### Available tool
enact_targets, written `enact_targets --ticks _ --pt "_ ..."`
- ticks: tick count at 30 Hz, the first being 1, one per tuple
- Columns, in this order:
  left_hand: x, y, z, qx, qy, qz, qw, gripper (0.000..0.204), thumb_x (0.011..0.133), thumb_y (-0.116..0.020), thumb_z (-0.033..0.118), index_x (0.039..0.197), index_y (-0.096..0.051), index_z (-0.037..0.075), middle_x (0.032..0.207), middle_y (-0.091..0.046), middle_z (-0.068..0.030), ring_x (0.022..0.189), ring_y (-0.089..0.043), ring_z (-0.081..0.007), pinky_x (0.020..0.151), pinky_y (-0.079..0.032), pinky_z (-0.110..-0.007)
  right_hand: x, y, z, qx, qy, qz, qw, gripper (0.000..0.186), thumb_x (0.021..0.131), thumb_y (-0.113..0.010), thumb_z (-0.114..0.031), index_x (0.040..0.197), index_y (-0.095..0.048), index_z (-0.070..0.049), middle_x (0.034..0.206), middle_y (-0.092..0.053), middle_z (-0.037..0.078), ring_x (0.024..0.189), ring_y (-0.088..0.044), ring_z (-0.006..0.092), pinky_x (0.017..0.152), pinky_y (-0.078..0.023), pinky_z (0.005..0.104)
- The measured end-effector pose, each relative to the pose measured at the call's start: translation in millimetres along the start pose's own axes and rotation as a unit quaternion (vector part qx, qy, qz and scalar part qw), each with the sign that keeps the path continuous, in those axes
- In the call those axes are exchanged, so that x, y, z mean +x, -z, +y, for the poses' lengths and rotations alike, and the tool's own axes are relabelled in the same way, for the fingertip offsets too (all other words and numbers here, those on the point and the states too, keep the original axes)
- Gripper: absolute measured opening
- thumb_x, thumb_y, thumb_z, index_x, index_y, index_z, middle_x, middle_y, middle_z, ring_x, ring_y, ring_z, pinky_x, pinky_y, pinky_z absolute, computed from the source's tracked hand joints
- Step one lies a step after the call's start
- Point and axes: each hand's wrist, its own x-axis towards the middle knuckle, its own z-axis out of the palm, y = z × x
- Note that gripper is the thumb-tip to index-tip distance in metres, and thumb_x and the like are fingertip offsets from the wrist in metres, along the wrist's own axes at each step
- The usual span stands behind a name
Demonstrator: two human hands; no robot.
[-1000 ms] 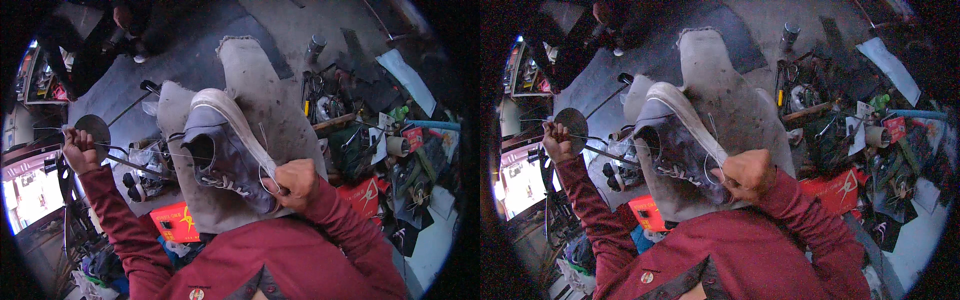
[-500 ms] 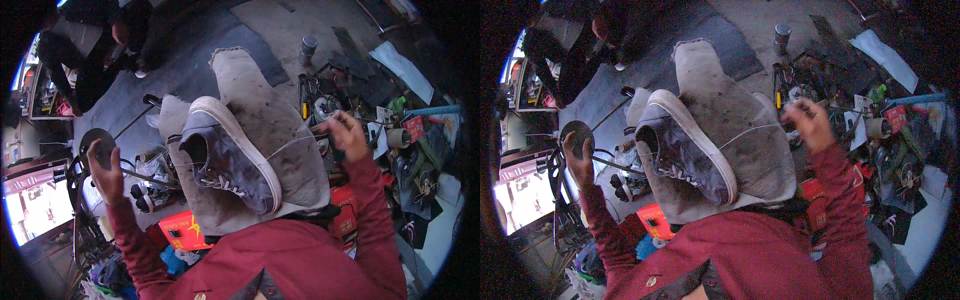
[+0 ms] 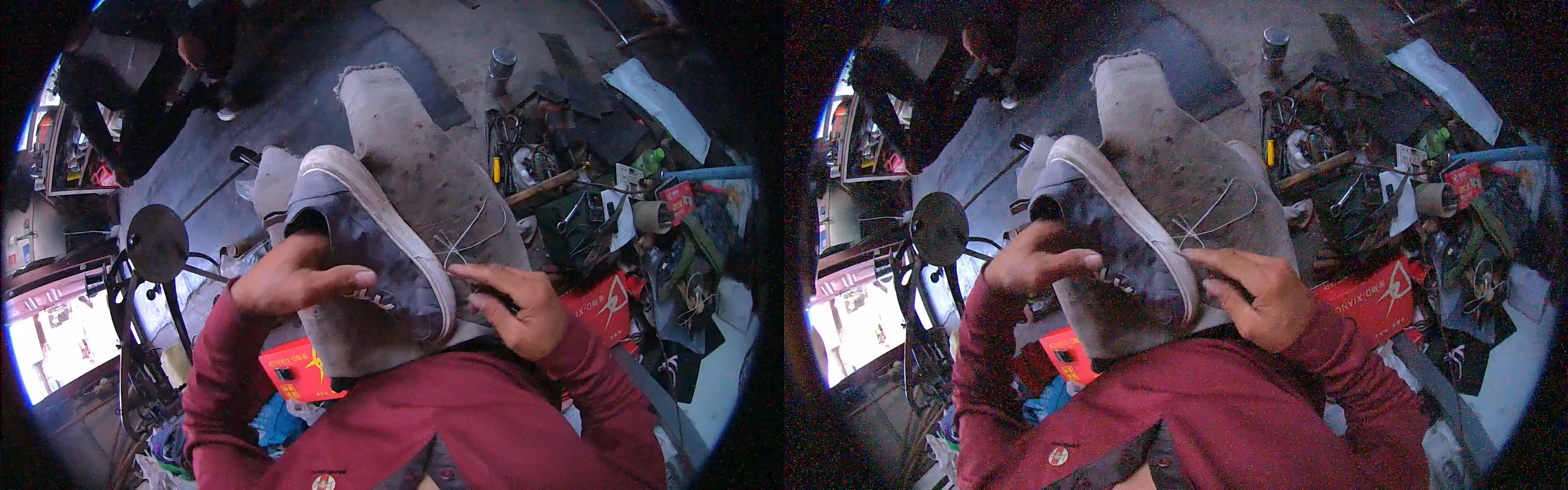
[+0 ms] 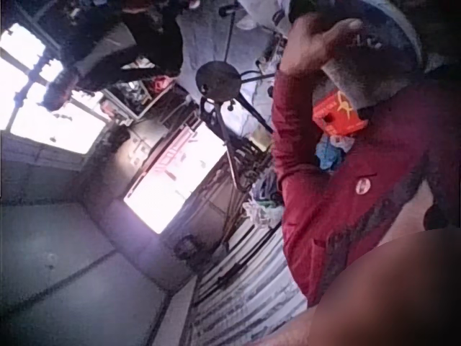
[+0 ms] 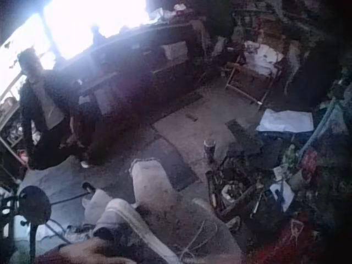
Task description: The person stitches the upper of a gray sneaker using a needle and thread. They repeatedly insert the needle through the shoe material, pull the thread, and tighten the stitches while holding the shoe steady on their lap.
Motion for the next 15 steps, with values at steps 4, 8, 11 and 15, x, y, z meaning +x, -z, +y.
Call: enact_targets --ticks 4,8,11,15 --pt "31 -5 -4 -0.007 -0.071 -0.098 0.993 0.046 0.094 -0.076 0.049 0.096 -0.079 0.003 0.073 -0.068 -0.0047 0.067 -0.064 -0.0128 0.061 -0.049 -0.030 0 -9 2 -0.012 0.017 -0.003 1.000 0.043 0.091 -0.061 0.006 0.134 -0.064 0.001 0.115 -0.072 0.022 0.102 -0.072 0.0342 0.088 -0.055 0.0357" --pt "48 -4 -36 0.071 -0.143 -0.086 0.983 0.032 0.099 -0.070 0.031 0.119 -0.075 0.006 0.079 -0.071 -0.0078 0.068 -0.068 -0.0192 0.063 -0.053 -0.032 0 -12 5 -0.016 0.025 0.002 1.000 0.044 0.090 -0.062 0.007 0.134 -0.064 0.001 0.113 -0.071 0.023 0.098 -0.072 0.0354 0.086 -0.055 0.0358" --pt "49 -6 -64 0.118 -0.323 -0.061 0.937 0.036 0.099 -0.065 0.015 0.135 -0.067 0.008 0.086 -0.073 -0.0085 0.072 -0.072 -0.0226 0.064 -0.056 -0.034 3 -11 4 -0.027 0.025 -0.002 0.999 0.045 0.090 -0.061 0.008 0.134 -0.064 0.002 0.111 -0.071 0.024 0.097 -0.072 0.0356 0.085 -0.055 0.0362" --pt "48 -10 -79 0.108 -0.328 -0.047 0.937 0.042 0.099 -0.060 0.008 0.141 -0.064 0.012 0.089 -0.073 -0.0090 0.074 -0.073 -0.0238 0.064 -0.056 -0.035 7 -10 3 -0.045 0.016 -0.027 0.998 0.045 0.089 -0.061 0.008 0.134 -0.064 0.002 0.109 -0.071 0.024 0.096 -0.071 0.0361 0.083 -0.055 0.0370"
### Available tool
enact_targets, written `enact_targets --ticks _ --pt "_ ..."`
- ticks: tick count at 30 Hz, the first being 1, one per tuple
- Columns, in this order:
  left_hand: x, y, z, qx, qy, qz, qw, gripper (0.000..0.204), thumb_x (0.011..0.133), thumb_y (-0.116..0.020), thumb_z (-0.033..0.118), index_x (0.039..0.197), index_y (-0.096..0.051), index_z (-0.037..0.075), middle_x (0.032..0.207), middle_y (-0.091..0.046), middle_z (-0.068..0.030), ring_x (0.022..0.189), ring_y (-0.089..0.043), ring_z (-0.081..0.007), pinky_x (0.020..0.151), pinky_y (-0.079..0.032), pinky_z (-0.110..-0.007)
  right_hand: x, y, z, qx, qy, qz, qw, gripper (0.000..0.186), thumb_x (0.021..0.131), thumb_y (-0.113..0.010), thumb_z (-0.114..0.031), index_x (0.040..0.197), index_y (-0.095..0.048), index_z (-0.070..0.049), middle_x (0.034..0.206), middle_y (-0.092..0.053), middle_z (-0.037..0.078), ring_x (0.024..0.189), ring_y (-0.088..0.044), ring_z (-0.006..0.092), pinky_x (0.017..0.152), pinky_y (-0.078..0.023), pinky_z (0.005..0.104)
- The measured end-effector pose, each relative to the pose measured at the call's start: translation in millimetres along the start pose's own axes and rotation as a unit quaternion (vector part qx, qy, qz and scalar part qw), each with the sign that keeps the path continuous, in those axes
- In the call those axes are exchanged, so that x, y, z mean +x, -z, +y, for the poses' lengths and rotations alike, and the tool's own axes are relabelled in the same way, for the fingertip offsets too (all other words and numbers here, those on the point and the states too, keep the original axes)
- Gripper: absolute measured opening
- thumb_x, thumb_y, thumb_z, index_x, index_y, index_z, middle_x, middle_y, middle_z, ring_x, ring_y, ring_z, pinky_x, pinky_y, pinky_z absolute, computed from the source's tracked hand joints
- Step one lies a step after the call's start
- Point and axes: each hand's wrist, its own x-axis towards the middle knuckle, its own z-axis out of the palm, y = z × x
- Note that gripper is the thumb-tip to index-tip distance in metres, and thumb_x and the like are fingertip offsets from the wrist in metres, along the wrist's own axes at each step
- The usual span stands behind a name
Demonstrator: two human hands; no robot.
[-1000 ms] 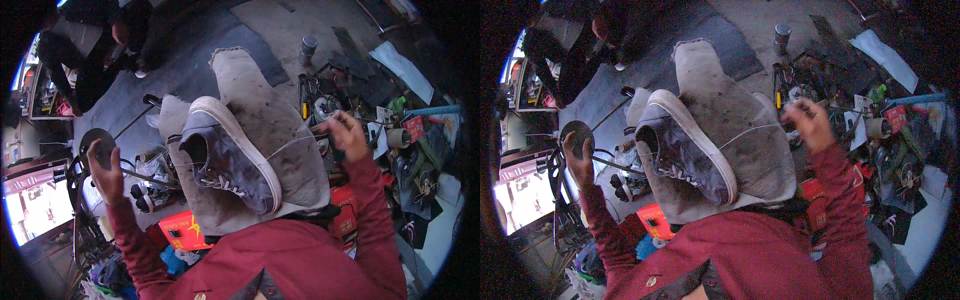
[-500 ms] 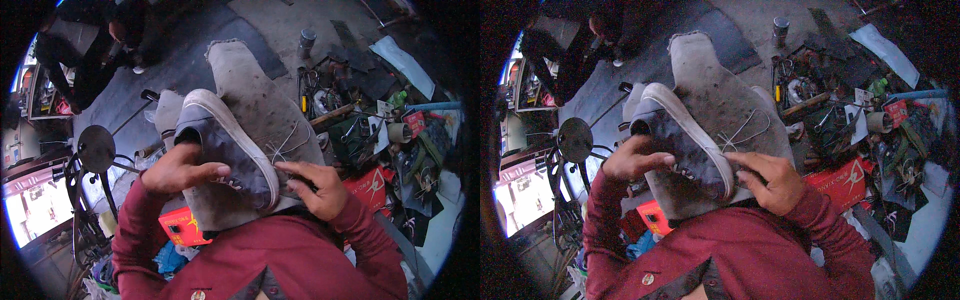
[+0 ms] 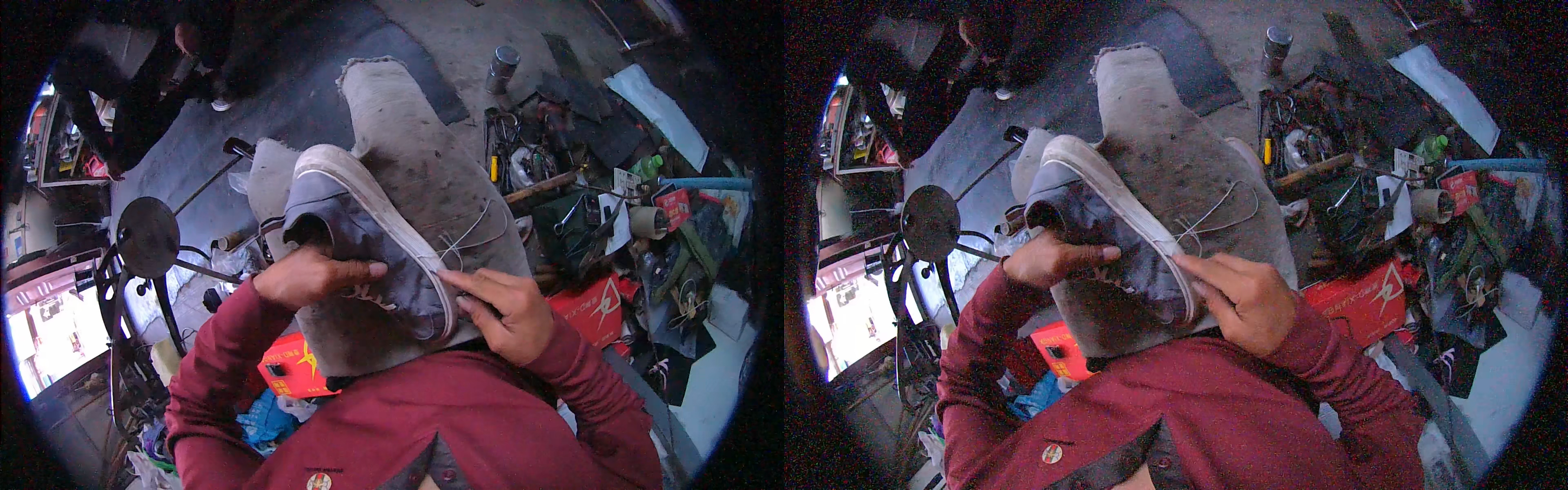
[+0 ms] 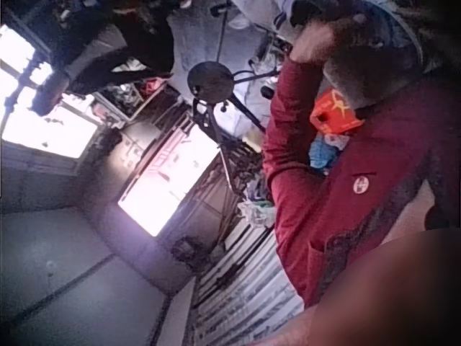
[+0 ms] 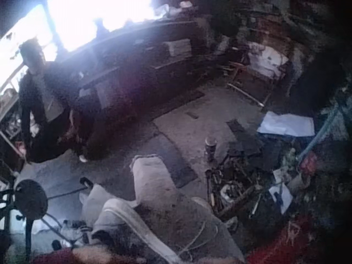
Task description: The person stitches the upper of a gray sneaker using a needle and thread. They repeatedly insert the needle through the shoe material, pull the thread, and tighten the stitches while holding the shoe steady on their lap.
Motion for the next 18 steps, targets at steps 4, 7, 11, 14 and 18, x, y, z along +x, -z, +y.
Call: enact_targets --ticks 4,7,11,14,18 --pt "-2 -1 10 0.017 0.003 0.007 1.000 0.036 0.103 -0.056 0.011 0.137 -0.067 0.012 0.089 -0.073 -0.0087 0.077 -0.073 -0.0234 0.066 -0.056 -0.035 2 0 -3 -0.036 0.004 0.003 0.999 0.046 0.088 -0.061 0.008 0.134 -0.064 0.002 0.105 -0.071 0.023 0.091 -0.070 0.0371 0.081 -0.055 0.0378" --pt "-2 -2 18 -0.025 0.063 -0.008 0.998 0.034 0.103 -0.057 0.013 0.135 -0.068 0.011 0.090 -0.072 -0.0088 0.081 -0.073 -0.0236 0.069 -0.056 -0.034 6 3 -9 -0.074 0.002 -0.009 0.997 0.046 0.086 -0.063 0.003 0.133 -0.064 0.000 0.101 -0.068 0.023 0.087 -0.069 0.0399 0.077 -0.056 0.0443" --pt "-1 -10 12 -0.075 0.074 0.042 0.994 0.031 0.101 -0.061 0.015 0.131 -0.071 0.010 0.088 -0.071 -0.0094 0.083 -0.072 -0.0248 0.073 -0.055 -0.035 16 9 -26 -0.177 -0.042 -0.054 0.982 0.041 0.086 -0.065 -0.007 0.127 -0.066 -0.004 0.100 -0.067 0.022 0.081 -0.069 0.0427 0.072 -0.056 0.0502" --pt "-4 -12 0 0.125 -0.133 0.051 0.982 0.029 0.101 -0.063 0.017 0.128 -0.072 0.010 0.089 -0.070 -0.0098 0.083 -0.071 -0.0260 0.075 -0.055 -0.037 26 16 -37 -0.261 -0.022 -0.087 0.961 0.039 0.086 -0.064 0.001 0.124 -0.069 -0.003 0.087 -0.065 0.017 0.076 -0.067 0.0395 0.066 -0.054 0.0466" --pt "-14 -14 -11 0.058 -0.036 0.007 0.998 0.028 0.100 -0.063 0.019 0.125 -0.072 0.008 0.090 -0.071 -0.0094 0.085 -0.070 -0.0276 0.077 -0.054 -0.039 49 27 -29 -0.216 0.004 -0.141 0.966 0.031 0.087 -0.067 -0.003 0.118 -0.072 -0.004 0.092 -0.071 0.018 0.082 -0.070 0.0388 0.070 -0.057 0.0433"
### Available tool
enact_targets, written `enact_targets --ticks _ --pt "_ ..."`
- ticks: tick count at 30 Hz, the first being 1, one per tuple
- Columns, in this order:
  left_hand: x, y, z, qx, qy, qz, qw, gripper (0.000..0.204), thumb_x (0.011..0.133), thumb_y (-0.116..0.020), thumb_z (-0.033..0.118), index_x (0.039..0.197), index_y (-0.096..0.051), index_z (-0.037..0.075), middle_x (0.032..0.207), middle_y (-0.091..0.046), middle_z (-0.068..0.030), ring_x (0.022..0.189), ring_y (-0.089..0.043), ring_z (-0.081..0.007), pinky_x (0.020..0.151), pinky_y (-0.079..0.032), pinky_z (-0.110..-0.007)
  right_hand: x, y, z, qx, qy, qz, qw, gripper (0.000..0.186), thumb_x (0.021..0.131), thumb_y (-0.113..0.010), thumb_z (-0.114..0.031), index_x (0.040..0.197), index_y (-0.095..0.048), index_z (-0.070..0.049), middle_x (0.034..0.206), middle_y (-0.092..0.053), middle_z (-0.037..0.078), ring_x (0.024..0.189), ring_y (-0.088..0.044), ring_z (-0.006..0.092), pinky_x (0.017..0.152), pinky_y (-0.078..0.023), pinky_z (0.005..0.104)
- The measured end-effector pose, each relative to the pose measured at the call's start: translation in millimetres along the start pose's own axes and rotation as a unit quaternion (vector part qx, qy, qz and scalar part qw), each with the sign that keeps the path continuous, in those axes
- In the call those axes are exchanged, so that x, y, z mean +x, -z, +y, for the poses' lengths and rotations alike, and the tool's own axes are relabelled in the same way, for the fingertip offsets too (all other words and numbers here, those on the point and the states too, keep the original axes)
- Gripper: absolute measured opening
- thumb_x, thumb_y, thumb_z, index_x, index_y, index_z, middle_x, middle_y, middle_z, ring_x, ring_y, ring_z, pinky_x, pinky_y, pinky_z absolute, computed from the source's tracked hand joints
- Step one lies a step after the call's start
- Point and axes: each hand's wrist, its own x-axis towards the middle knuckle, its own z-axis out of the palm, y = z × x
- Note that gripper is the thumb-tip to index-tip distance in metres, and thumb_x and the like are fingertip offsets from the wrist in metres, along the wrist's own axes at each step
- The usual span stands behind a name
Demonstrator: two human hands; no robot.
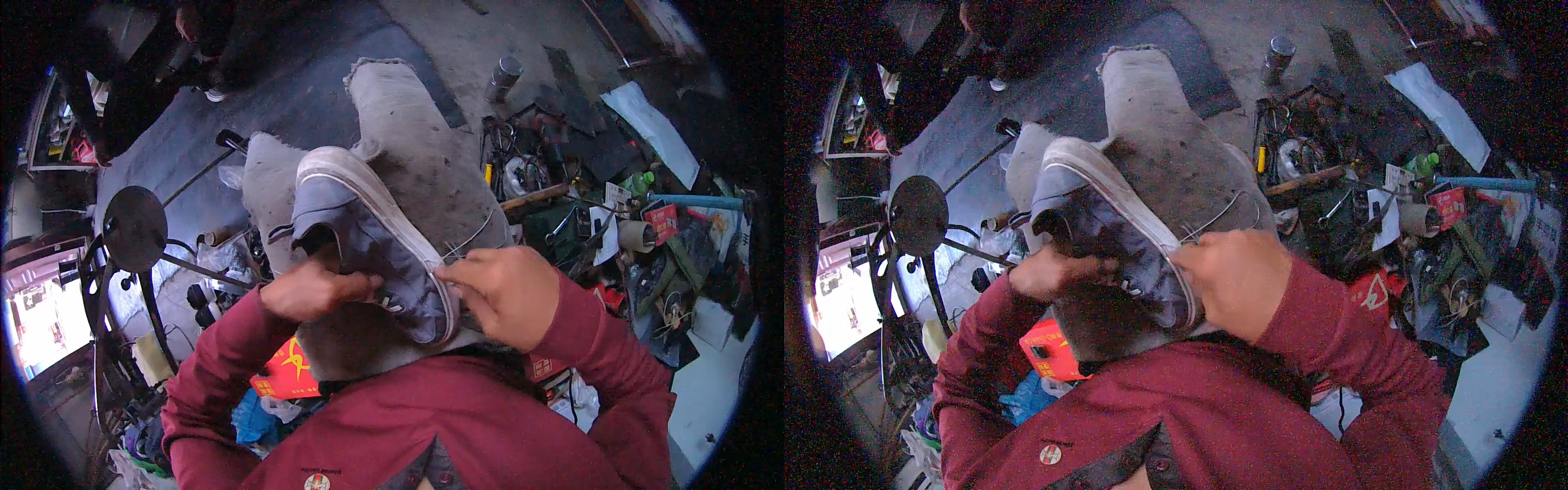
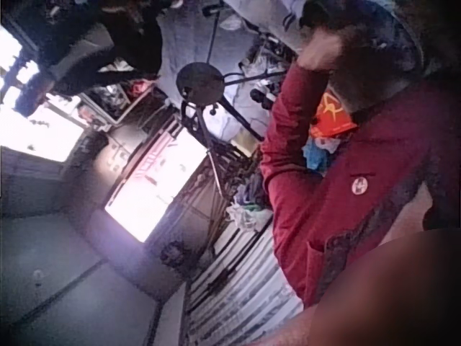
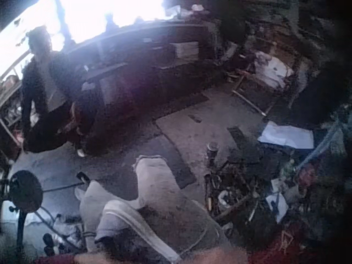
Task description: The person stitches the upper of a gray sneaker using a needle and thread. They repeatedly insert the needle through the shoe material, pull the thread, and tighten the stitches while holding the shoe steady on their lap.
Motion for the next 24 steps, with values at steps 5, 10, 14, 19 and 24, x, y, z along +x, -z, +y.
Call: enact_targets --ticks 5,10,14,19,24 --pt "5 -8 -13 0.103 -0.149 0.050 0.982 0.025 0.099 -0.066 0.021 0.120 -0.074 0.010 0.090 -0.071 -0.0129 0.090 -0.071 -0.0296 0.079 -0.054 -0.039 15 11 34 0.195 0.020 -0.050 0.979 0.024 0.091 -0.069 -0.010 0.113 -0.075 -0.005 0.100 -0.076 0.019 0.094 -0.075 0.0355 0.083 -0.058 0.0429" --pt "6 0 -3 -0.028 0.005 -0.005 1.000 0.030 0.095 -0.074 0.025 0.117 -0.073 0.004 0.096 -0.072 -0.0182 0.096 -0.071 -0.0312 0.098 -0.048 -0.047 16 13 50 0.246 0.013 -0.099 0.964 0.027 0.091 -0.069 -0.008 0.117 -0.076 -0.006 0.103 -0.076 0.020 0.097 -0.075 0.0323 0.085 -0.058 0.0388" --pt "17 -2 26 -0.197 0.236 0.041 0.951 0.069 0.084 -0.087 0.035 0.132 -0.059 -0.007 0.121 -0.069 -0.0186 0.115 -0.065 -0.0303 0.110 -0.042 -0.046 19 8 53 0.211 0.057 -0.060 0.974 0.022 0.091 -0.069 -0.011 0.111 -0.077 -0.006 0.100 -0.076 0.019 0.093 -0.074 0.0354 0.083 -0.058 0.0411" --pt "41 -42 53 -0.204 0.335 0.192 0.900 0.103 0.075 -0.094 0.039 0.144 -0.037 -0.012 0.142 -0.056 -0.0232 0.133 -0.053 -0.0332 0.112 -0.043 -0.043 13 4 44 0.101 0.056 -0.025 0.993 0.020 0.088 -0.069 -0.016 0.104 -0.076 -0.007 0.096 -0.075 0.018 0.088 -0.072 0.0397 0.078 -0.058 0.0475" --pt "54 -77 47 -0.235 0.366 0.266 0.860 0.073 0.079 -0.092 0.022 0.135 -0.053 -0.005 0.132 -0.066 -0.0144 0.121 -0.063 -0.0264 0.108 -0.049 -0.043 17 4 41 0.129 0.050 -0.022 0.990 0.019 0.088 -0.072 -0.016 0.104 -0.077 -0.007 0.097 -0.075 0.018 0.087 -0.073 0.0381 0.076 -0.059 0.0450"
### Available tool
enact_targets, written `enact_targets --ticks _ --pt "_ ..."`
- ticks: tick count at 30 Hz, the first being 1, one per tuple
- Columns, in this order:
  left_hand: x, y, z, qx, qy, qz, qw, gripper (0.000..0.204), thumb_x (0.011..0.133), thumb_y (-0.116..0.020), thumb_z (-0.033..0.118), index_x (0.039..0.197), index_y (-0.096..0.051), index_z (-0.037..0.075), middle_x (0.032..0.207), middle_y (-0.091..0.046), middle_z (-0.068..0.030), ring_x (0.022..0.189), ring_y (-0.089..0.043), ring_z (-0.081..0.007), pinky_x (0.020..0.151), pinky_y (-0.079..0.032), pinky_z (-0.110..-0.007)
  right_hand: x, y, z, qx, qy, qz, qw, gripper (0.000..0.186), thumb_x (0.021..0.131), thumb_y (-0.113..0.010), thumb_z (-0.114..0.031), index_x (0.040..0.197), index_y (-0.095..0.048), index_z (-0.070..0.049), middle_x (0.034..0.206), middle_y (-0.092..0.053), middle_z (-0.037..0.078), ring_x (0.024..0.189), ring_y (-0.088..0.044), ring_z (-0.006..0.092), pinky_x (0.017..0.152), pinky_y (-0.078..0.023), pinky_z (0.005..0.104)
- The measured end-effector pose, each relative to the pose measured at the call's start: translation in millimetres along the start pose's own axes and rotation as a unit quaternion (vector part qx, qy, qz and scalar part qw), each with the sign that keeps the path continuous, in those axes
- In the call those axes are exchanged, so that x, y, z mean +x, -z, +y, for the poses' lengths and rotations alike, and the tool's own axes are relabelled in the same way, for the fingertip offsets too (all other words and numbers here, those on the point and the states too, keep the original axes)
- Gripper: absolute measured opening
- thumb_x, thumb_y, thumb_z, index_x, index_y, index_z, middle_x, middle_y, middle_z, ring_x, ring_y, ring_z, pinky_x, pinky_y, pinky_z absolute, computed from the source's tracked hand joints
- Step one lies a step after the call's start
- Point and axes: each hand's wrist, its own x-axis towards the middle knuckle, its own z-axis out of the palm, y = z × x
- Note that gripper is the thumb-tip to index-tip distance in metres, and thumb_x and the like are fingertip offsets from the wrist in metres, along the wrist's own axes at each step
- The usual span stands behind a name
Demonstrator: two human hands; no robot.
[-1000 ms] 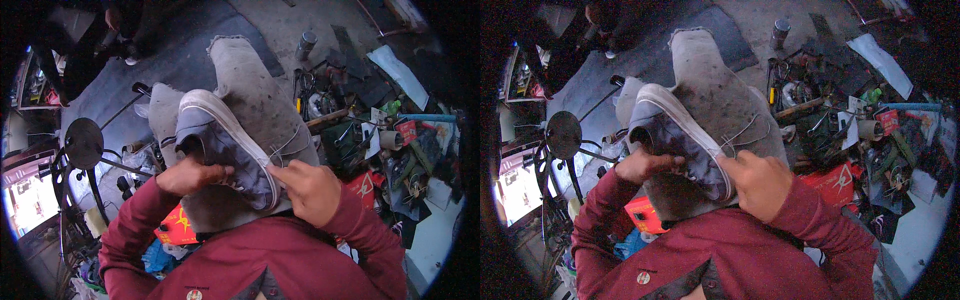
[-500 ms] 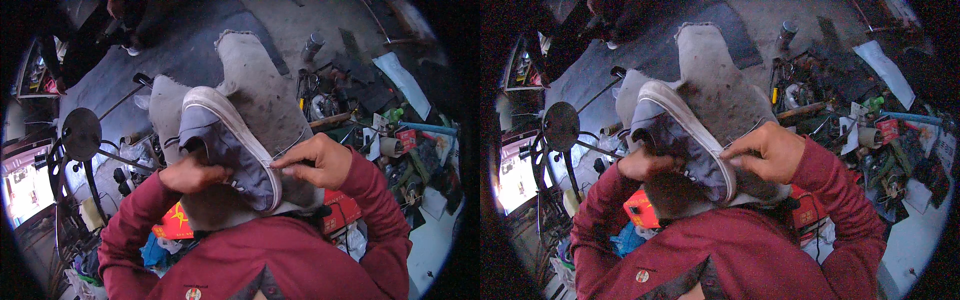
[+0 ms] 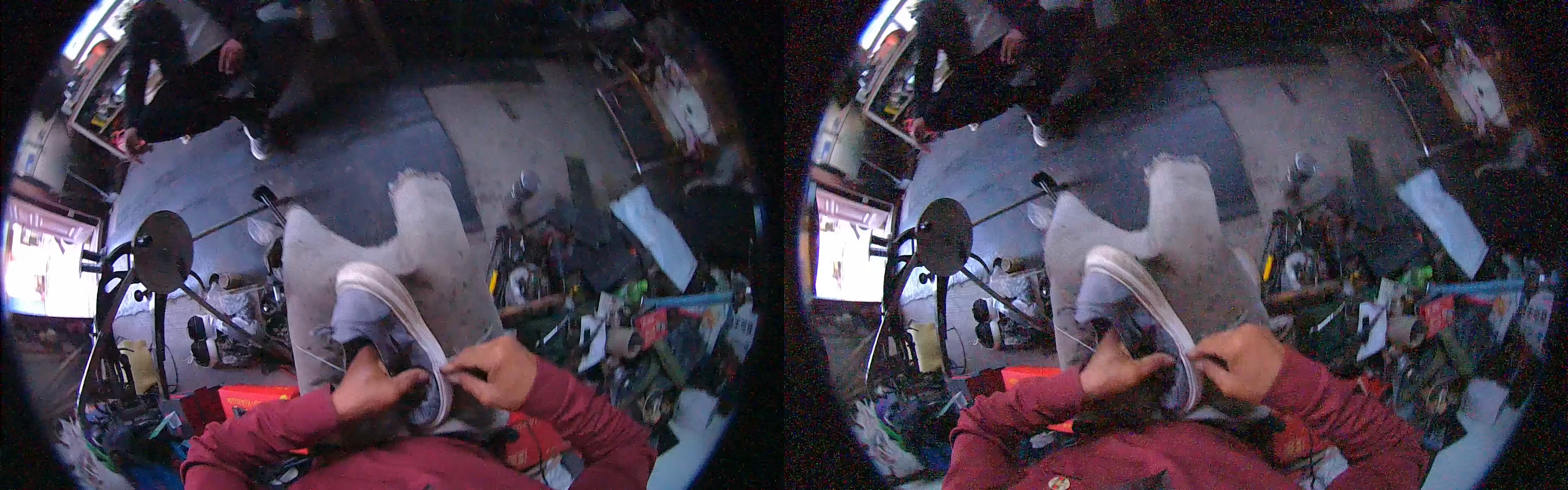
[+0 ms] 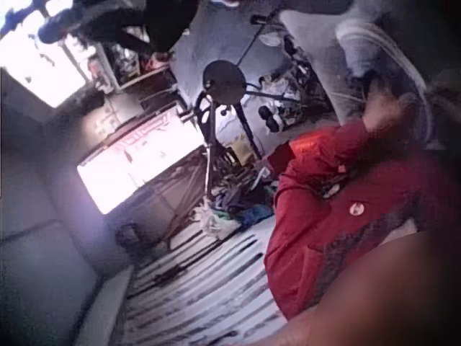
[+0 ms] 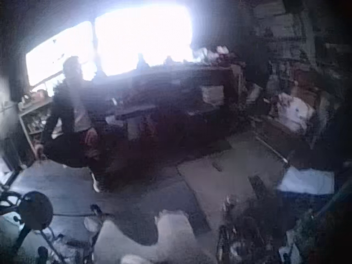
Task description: The person stitches the upper of a gray sneaker using a needle and thread. They repeatedly insert the needle through the shoe material, pull the thread, and tighten the stitches while holding the shoe steady on their lap.
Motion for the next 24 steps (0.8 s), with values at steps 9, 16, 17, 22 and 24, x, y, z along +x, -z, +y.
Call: enact_targets --ticks 9,16,17,22,24 --pt "8 -15 -10 -0.136 -0.191 0.029 0.972 0.063 0.083 -0.081 0.025 0.128 -0.058 -0.012 0.118 -0.069 -0.0250 0.112 -0.064 -0.0296 0.098 -0.050 -0.040 0 -2 8 0.061 -0.050 0.001 0.997 0.018 0.088 -0.076 -0.015 0.104 -0.078 -0.005 0.090 -0.076 0.017 0.079 -0.076 0.0307 0.070 -0.060 0.0358" --pt "4 -8 6 -0.030 -0.126 0.032 0.991 0.069 0.083 -0.081 0.031 0.127 -0.055 -0.015 0.113 -0.067 -0.0285 0.109 -0.065 -0.0334 0.097 -0.050 -0.042 5 -7 1 0.006 -0.134 -0.003 0.991 0.019 0.088 -0.078 -0.021 0.096 -0.073 -0.005 0.073 -0.071 0.018 0.066 -0.074 0.0313 0.059 -0.055 0.0390" --pt "3 -8 9 -0.042 -0.212 0.090 0.972 0.071 0.083 -0.080 0.034 0.126 -0.055 -0.017 0.110 -0.067 -0.0301 0.105 -0.066 -0.0346 0.092 -0.052 -0.043 7 -11 0 -0.025 -0.089 0.000 0.996 0.021 0.090 -0.077 -0.022 0.097 -0.071 -0.004 0.073 -0.072 0.018 0.067 -0.074 0.0321 0.061 -0.056 0.0390" --pt "4 10 16 0.009 -0.085 -0.071 0.994 0.065 0.086 -0.076 0.043 0.104 -0.062 -0.018 0.098 -0.066 -0.0353 0.096 -0.067 -0.0382 0.084 -0.052 -0.048 10 -21 -2 -0.049 -0.019 0.054 0.997 0.017 0.093 -0.073 -0.017 0.101 -0.068 -0.002 0.080 -0.075 0.016 0.070 -0.075 0.0312 0.064 -0.057 0.0403" --pt "7 20 21 0.031 -0.068 -0.150 0.986 0.065 0.086 -0.075 0.046 0.094 -0.065 -0.017 0.098 -0.067 -0.0354 0.094 -0.067 -0.0376 0.084 -0.052 -0.047 8 -18 -3 -0.027 -0.042 0.035 0.998 0.022 0.091 -0.076 -0.023 0.096 -0.069 -0.003 0.075 -0.072 0.019 0.069 -0.075 0.0335 0.063 -0.058 0.0406"
